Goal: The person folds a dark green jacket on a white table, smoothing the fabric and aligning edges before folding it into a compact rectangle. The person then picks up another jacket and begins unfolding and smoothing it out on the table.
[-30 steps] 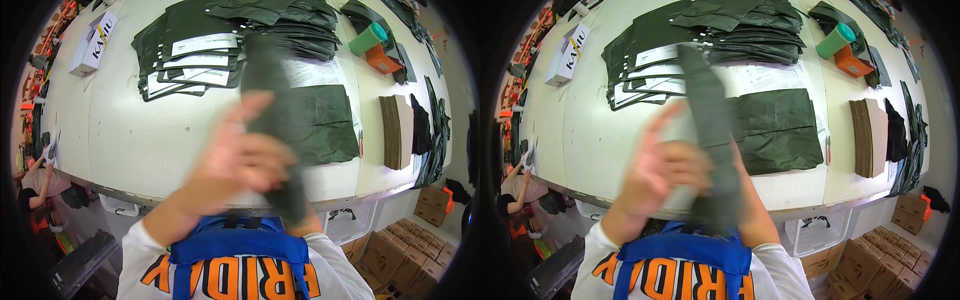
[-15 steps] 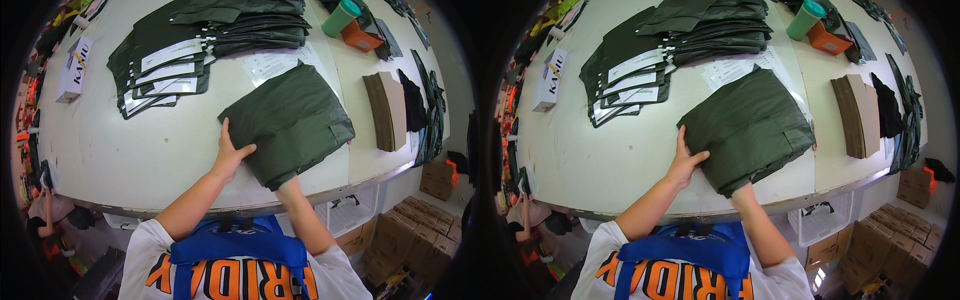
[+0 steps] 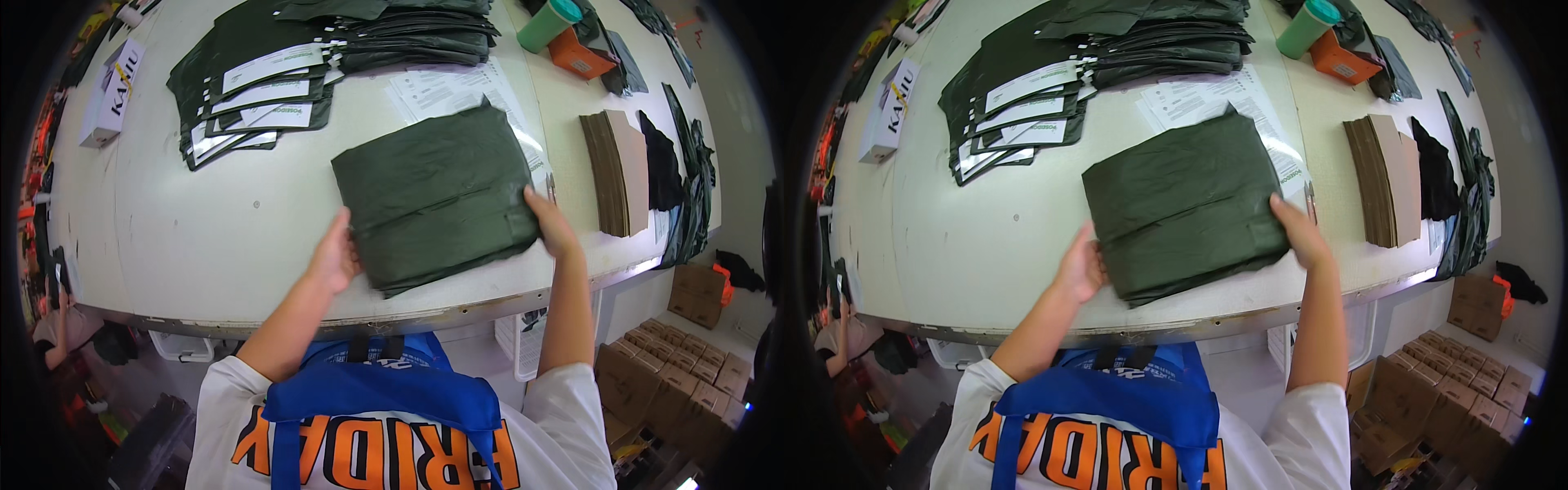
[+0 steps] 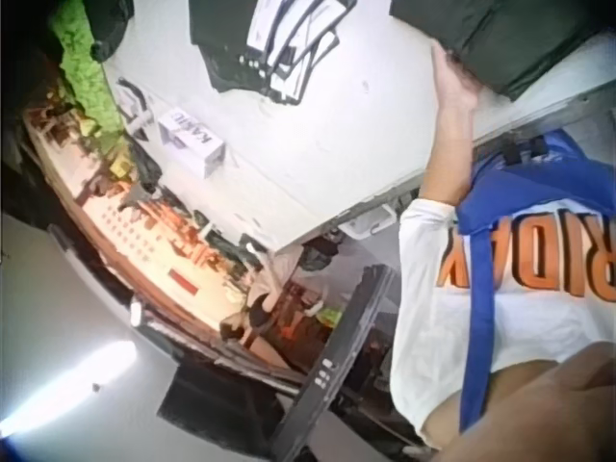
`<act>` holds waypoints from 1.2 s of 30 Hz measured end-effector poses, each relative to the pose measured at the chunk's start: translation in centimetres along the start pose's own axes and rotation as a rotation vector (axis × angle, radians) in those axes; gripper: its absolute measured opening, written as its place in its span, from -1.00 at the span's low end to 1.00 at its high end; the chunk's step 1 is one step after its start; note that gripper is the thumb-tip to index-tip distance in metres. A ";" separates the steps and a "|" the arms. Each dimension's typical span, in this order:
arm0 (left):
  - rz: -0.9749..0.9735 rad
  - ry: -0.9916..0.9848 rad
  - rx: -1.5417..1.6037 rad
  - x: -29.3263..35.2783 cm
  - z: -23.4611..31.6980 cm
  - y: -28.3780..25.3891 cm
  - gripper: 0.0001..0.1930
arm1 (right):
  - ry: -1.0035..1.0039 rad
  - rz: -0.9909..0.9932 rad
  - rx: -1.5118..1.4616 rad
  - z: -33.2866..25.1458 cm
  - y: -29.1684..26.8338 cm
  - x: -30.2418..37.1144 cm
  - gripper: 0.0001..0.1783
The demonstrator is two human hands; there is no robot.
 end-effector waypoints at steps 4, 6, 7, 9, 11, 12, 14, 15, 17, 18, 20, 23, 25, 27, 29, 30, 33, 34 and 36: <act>-0.538 0.004 0.488 2.4 -0.7 -3.8 -0.04 | 0.106 0.044 -0.427 4.4 9.5 7.2 -0.27; -0.764 0.049 0.632 0.7 -3.8 -6.3 0.05 | 0.175 -0.018 -0.529 6.3 16.1 10.3 -0.25; -0.650 0.074 0.604 1.1 -4.2 -6.2 0.07 | 0.202 -0.078 -0.543 7.1 18.7 11.4 -0.24; -0.428 0.139 0.535 2.9 -4.1 -6.1 0.10 | 0.160 -0.208 -0.274 8.4 21.7 12.3 -0.25; -0.369 0.228 0.217 4.1 -3.9 -6.4 0.04 | 0.230 -0.288 -0.230 8.7 23.3 13.0 -0.27; -0.279 0.279 0.018 4.7 -4.0 -6.4 0.01 | 0.281 -0.359 -0.209 9.2 23.8 13.1 -0.27; -0.166 0.235 -0.119 5.5 -4.0 -6.1 -0.12 | 0.265 -0.556 -0.003 8.0 24.0 12.8 -0.29; -0.138 0.244 -0.105 5.6 -3.9 -6.3 -0.15 | 0.063 -0.768 0.367 5.5 23.8 12.8 -0.32; -0.061 0.280 -0.058 6.1 -3.9 -7.5 -0.21 | -0.225 -0.972 0.583 -1.3 22.5 12.8 -0.38; -0.039 0.287 -0.059 6.4 -4.0 -8.1 -0.22 | -0.278 -0.961 0.421 -4.7 20.6 11.9 -0.42; -0.039 0.264 -0.106 6.7 -3.4 -8.2 -0.25 | -0.447 -0.601 -0.081 -3.4 14.9 5.4 -0.45; -0.067 0.247 -0.113 6.8 -2.9 -8.3 -0.28 | -0.135 -0.292 -0.129 2.1 11.9 -1.8 -0.36; -0.122 0.211 -0.004 6.6 -3.2 -9.1 -0.33 | 0.014 -0.341 -0.230 2.9 15.5 0.9 -0.14; -0.155 0.117 0.109 6.6 -4.7 -10.4 -0.37 | 0.080 -0.472 -0.223 3.1 17.4 3.0 -0.01; -0.189 -0.029 0.204 6.7 -5.9 -11.4 -0.39 | 0.211 -0.561 -0.198 3.7 18.7 5.1 0.05; -0.143 -0.010 0.180 6.9 -6.5 -11.7 -0.41 | 0.260 -0.565 -0.172 4.6 19.1 5.6 0.03; -0.062 -0.044 0.151 7.9 -8.9 -11.8 -0.42 | 0.353 -0.546 -0.229 6.6 18.9 7.9 0.06; -0.066 -0.092 0.123 8.2 -9.6 -12.2 -0.40 | 0.333 -0.527 -0.291 6.5 19.1 8.8 0.08; -0.102 -0.166 0.088 8.6 -9.9 -12.9 -0.35 | 0.374 -0.485 -0.348 7.9 19.2 10.1 0.08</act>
Point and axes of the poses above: each hand's wrist, its own x-axis away from the middle knuckle, its own y-axis out of the palm, z = x × y, the point moved 6 cm from there along -x, towards the middle knuckle, and after that the axes turned 13 degrees about -y, right-handed, at the moved point
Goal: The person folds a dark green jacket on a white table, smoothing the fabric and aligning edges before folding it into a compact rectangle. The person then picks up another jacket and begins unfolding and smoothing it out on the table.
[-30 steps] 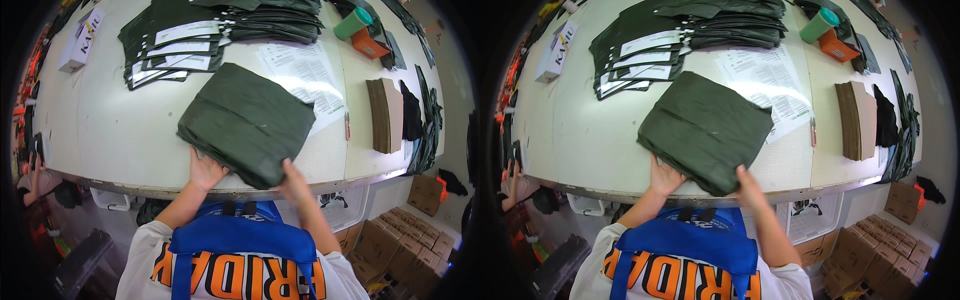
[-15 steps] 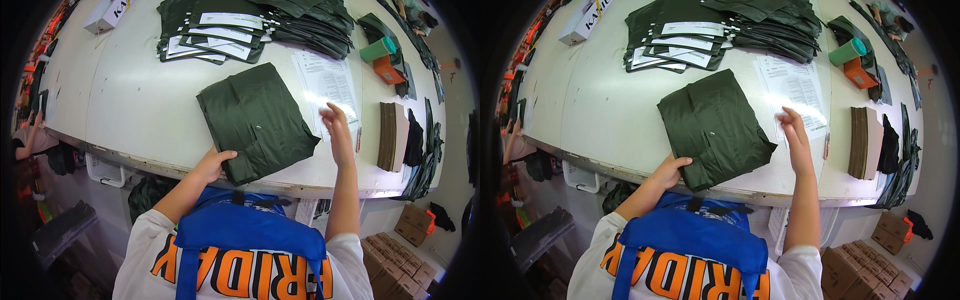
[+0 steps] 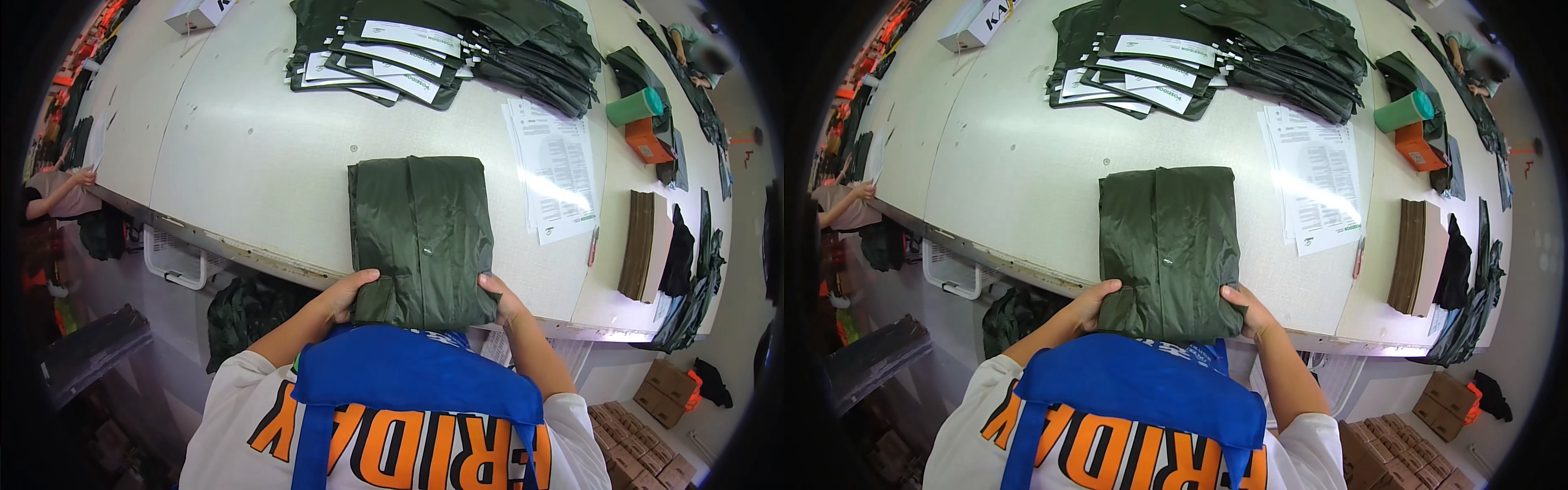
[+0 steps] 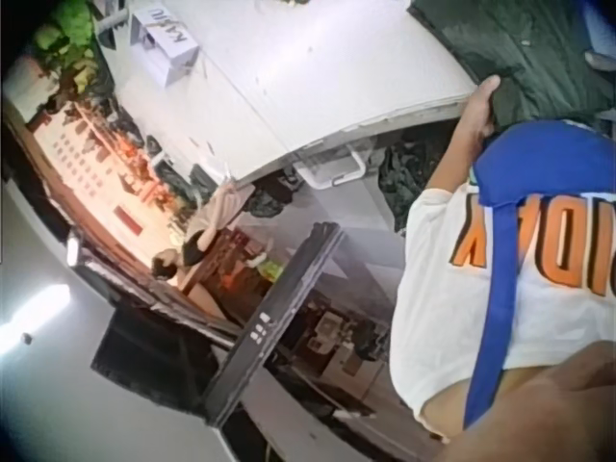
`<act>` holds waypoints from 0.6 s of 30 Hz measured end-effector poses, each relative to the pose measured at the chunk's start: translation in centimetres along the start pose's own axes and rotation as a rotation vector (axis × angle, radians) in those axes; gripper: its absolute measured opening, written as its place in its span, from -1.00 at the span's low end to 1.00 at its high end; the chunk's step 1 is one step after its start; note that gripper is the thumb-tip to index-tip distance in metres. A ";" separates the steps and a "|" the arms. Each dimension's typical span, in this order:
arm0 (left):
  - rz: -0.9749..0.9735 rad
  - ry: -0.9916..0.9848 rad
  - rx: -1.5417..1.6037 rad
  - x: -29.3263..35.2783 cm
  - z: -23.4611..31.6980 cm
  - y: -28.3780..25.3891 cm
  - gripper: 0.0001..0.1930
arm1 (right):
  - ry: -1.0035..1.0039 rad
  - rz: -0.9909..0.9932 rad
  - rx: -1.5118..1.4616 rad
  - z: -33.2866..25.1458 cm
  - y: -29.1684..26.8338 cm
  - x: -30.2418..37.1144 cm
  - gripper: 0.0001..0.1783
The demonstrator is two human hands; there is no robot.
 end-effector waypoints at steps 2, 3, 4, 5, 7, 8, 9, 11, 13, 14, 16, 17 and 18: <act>0.016 -0.029 -0.052 0.7 0.2 0.8 -0.36 | 0.023 0.043 -0.069 0.7 0.2 0.1 0.04; 0.047 -0.021 -0.081 1.0 0.7 1.3 -0.39 | 0.011 0.059 -0.043 0.7 0.4 0.0 0.00; 0.079 -0.008 -0.112 1.5 1.4 2.0 -0.41 | -0.003 0.071 -0.017 0.3 0.8 -0.3 -0.03; 0.084 0.044 -0.114 1.7 2.0 2.6 -0.43 | -0.016 0.079 0.008 -0.3 1.2 -0.5 -0.06; 0.094 0.148 -0.118 2.1 3.2 3.5 -0.45 | -0.096 0.082 0.087 -3.2 2.4 -0.9 -0.13; 0.075 0.146 -0.108 1.5 3.6 3.6 -0.46 | -0.140 0.090 0.123 -4.5 2.5 -1.2 -0.16; 0.058 0.147 -0.098 1.3 3.9 3.8 -0.46 | -0.201 0.070 0.136 -5.6 2.3 -1.9 -0.24; 0.023 0.150 -0.074 1.3 4.7 4.6 -0.47 | -0.267 0.052 0.166 -7.2 1.9 -3.0 -0.28; -0.049 0.172 -0.052 2.0 5.9 6.0 -0.47 | -0.304 0.061 0.130 -8.8 2.6 -3.1 -0.31; -0.077 0.187 -0.032 2.8 6.8 7.1 -0.47 | -0.322 0.065 0.113 -9.7 3.1 -2.9 -0.32; -0.116 0.187 0.016 4.9 8.6 9.2 -0.48 | -0.332 0.104 -0.010 -11.1 4.0 -2.2 -0.36; -0.120 0.210 0.006 6.5 9.5 10.5 -0.50 | -0.335 0.122 -0.072 -11.8 4.5 -1.6 -0.39; -0.124 0.239 0.004 7.4 10.1 10.9 -0.50 | -0.321 0.207 -0.107 -12.4 4.8 -0.3 -0.46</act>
Point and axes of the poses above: each hand's wrist, its own x-axis away from the middle knuckle, its own y-axis out of the palm, z = x × y, the point moved 6 cm from there along -x, towards the middle knuckle, and after that the axes turned 13 degrees about -y, right-handed, at the moved point
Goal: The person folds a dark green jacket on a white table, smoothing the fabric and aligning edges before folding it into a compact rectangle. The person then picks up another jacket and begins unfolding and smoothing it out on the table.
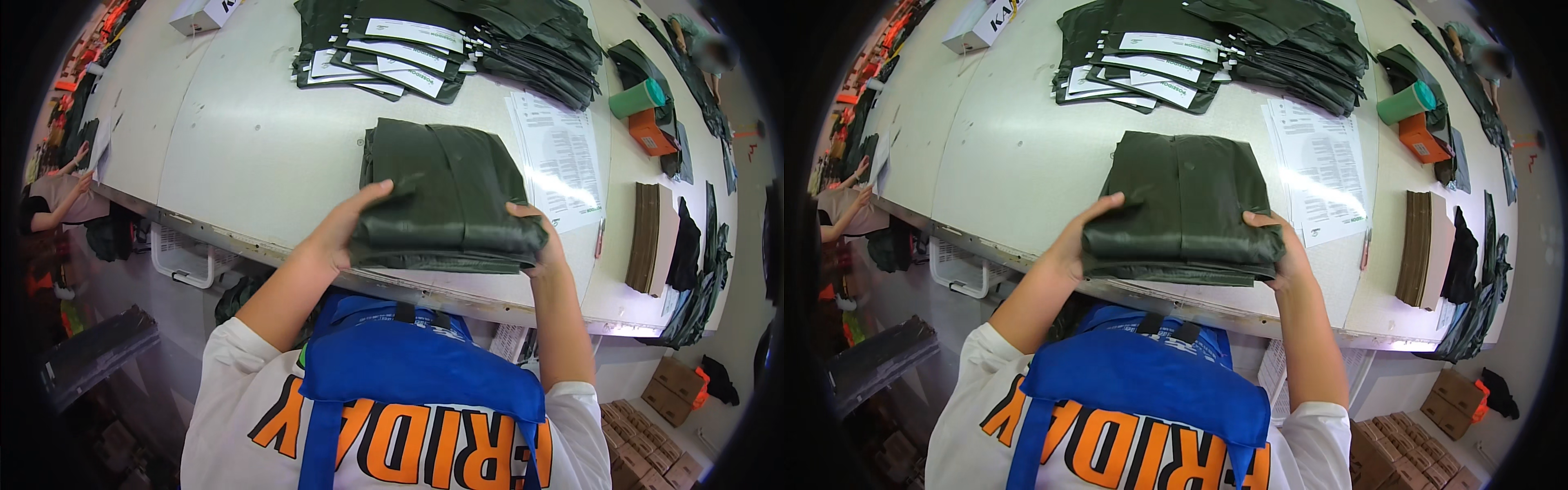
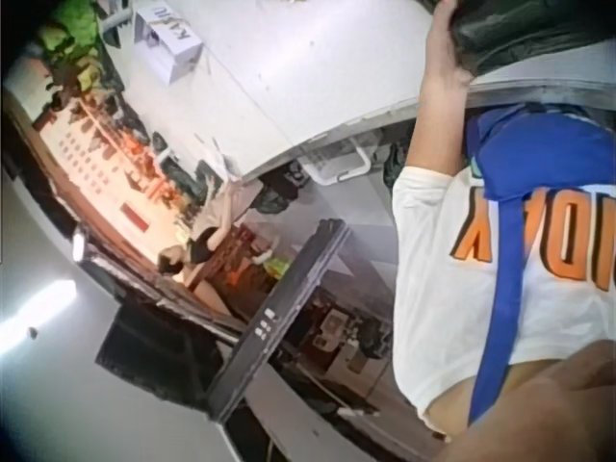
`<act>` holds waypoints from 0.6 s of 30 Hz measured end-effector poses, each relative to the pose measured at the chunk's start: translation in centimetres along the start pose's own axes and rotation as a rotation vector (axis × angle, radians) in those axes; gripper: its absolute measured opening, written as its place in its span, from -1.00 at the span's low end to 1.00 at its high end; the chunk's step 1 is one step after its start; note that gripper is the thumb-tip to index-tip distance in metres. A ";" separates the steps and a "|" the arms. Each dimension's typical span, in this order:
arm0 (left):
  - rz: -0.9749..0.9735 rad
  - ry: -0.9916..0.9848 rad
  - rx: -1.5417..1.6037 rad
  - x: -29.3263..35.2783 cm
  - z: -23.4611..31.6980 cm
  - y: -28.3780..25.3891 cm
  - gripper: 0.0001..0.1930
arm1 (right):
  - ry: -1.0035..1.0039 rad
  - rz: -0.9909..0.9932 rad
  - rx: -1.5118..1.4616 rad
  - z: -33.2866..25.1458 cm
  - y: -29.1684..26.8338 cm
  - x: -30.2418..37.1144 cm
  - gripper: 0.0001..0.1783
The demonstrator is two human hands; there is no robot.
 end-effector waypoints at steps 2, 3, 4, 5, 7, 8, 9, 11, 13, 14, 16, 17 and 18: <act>-0.126 0.100 0.079 0.9 0.8 1.0 -0.54 | -0.079 0.077 0.037 -1.9 -0.3 1.7 -0.51; -0.086 0.072 0.116 1.7 0.2 1.6 -0.55 | -0.122 0.117 0.057 -2.9 -0.7 2.8 -0.53; -0.051 0.047 0.156 3.6 -0.6 3.5 -0.55 | -0.187 0.145 -0.036 -4.3 0.1 4.4 -0.51; -0.012 0.009 0.193 4.6 -1.6 4.3 -0.56 | -0.250 0.184 -0.136 -6.2 1.0 5.9 -0.48; -0.361 -0.205 0.321 5.1 -5.0 4.0 -0.54 | -0.225 -0.315 0.142 -11.0 5.0 8.3 -0.35; -0.471 -0.278 0.393 4.9 -5.8 3.9 -0.52 | -0.259 -0.334 0.199 -12.1 6.5 8.7 -0.31; -0.567 -0.342 0.460 4.9 -6.8 3.7 -0.51 | -0.294 -0.370 0.247 -12.6 8.3 8.2 -0.26; -0.622 -0.391 0.618 3.6 -7.6 3.4 -0.46 | -0.154 -0.301 0.498 -10.4 10.5 4.7 -0.20; -0.413 -0.387 0.620 1.1 -9.9 -2.0 -0.47 | -0.156 -0.340 0.708 -7.1 13.5 1.1 -0.23; -0.259 -0.402 0.621 0.0 -10.8 -4.5 -0.47 | -0.101 -0.406 0.789 -4.3 13.4 -1.4 -0.20; 0.103 -0.378 0.543 -2.1 -12.0 -9.7 -0.49 | -0.066 -0.396 0.895 2.1 10.5 -6.6 -0.20; 0.307 -0.300 0.481 -2.3 -12.1 -12.5 -0.49 | -0.176 -0.389 0.998 5.2 8.9 -8.6 -0.23; 0.294 -0.227 0.419 -1.2 -12.3 -14.0 -0.54 | -0.281 -0.395 0.983 5.7 9.4 -8.5 -0.25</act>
Point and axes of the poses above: each hand's wrist, its own x-axis away from the middle knuckle, its own y-axis out of the palm, z = x × y, the point moved 6 cm from there along -x, towards the middle knuckle, and after that the axes turned 13 degrees about -y, right-handed, at the moved point
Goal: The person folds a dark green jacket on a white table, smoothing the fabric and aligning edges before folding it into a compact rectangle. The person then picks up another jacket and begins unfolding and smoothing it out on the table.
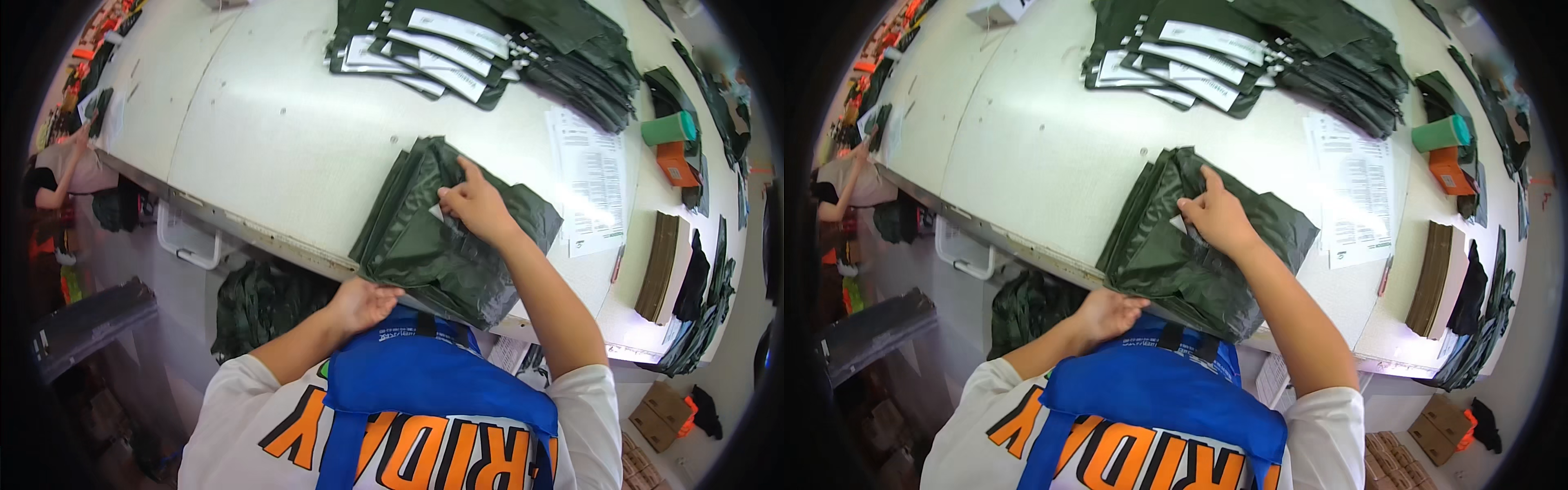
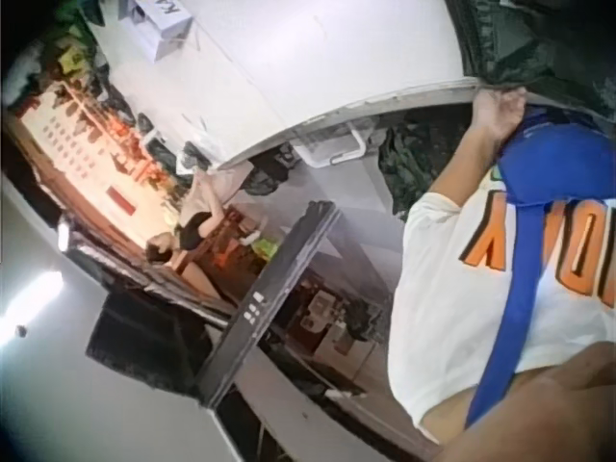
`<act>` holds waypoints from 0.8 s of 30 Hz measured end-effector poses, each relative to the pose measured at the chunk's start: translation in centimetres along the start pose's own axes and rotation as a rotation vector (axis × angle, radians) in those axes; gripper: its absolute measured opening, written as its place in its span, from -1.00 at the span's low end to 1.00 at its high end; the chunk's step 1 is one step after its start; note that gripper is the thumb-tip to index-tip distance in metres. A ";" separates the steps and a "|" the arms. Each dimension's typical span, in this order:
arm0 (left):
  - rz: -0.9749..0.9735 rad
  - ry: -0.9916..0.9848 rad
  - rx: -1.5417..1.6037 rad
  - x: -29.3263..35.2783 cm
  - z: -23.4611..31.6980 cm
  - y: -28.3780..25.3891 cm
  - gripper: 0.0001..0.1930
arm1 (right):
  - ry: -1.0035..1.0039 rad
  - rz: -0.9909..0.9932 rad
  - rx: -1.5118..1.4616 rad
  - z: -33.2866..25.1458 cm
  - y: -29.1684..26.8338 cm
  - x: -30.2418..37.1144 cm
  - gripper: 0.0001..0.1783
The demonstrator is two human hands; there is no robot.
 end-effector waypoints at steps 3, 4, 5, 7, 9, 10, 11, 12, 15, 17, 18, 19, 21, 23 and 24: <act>-0.112 0.118 -0.312 4.7 0.0 -0.2 -0.74 | -0.274 0.202 0.067 -2.7 -0.1 2.7 -0.38; -0.083 0.312 -0.518 6.5 0.7 1.3 -0.80 | -0.306 0.250 0.188 -2.5 -0.7 3.8 -0.43; -0.050 0.501 -0.731 8.4 1.2 3.7 -0.86 | -0.333 0.305 0.307 -2.4 -1.2 4.9 -0.47; 0.169 1.009 -1.128 10.7 2.6 8.4 -0.81 | -0.323 0.245 0.366 -2.2 -0.7 6.3 -0.47; 0.528 1.589 -1.460 11.0 3.9 12.8 -0.40 | -0.323 0.193 0.355 -3.2 0.1 7.2 -0.50; 0.583 1.560 -1.546 9.7 4.1 13.7 -0.37 | -0.258 0.156 0.278 -4.0 0.6 7.2 -0.53; 0.638 1.528 -1.631 8.9 4.1 14.3 -0.34 | -0.192 0.119 0.200 -4.3 1.1 7.2 -0.55; 0.564 1.184 -1.640 7.9 4.2 13.8 -0.29 | -0.222 0.089 0.228 -3.8 1.4 7.5 -0.58; -0.053 0.895 -1.600 8.0 2.8 14.3 -0.69 | -0.405 -0.028 0.302 -2.7 1.7 8.5 -0.61; -0.029 1.112 -1.596 8.5 2.9 14.2 -0.85 | -0.417 0.018 0.225 -2.9 1.6 9.3 -0.70; 0.087 1.249 -1.607 8.5 3.2 14.0 -0.84 | -0.442 0.037 0.214 -2.9 1.4 9.7 -0.72; 0.202 1.389 -1.614 8.6 3.6 14.0 -0.83 | -0.469 0.062 0.207 -2.9 1.3 10.0 -0.74; 0.478 1.489 -1.642 8.5 4.2 14.4 -0.81 | -0.492 0.108 0.205 -3.1 1.5 10.3 -0.78; 0.715 1.463 -1.623 8.4 4.5 15.1 -0.81 | -0.508 0.130 0.191 -2.7 1.6 10.7 -0.77; 0.683 1.270 -1.810 7.8 4.2 15.5 -0.74 | -0.530 0.136 0.200 -2.7 1.6 10.9 -0.76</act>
Point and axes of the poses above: each hand's wrist, its own x-axis away from the middle knuckle, its own y-axis out of the palm, z = x × y, the point moved 6 cm from there along -x, towards the middle knuckle, and after that the axes turned 13 degrees about -y, right-handed, at the moved point
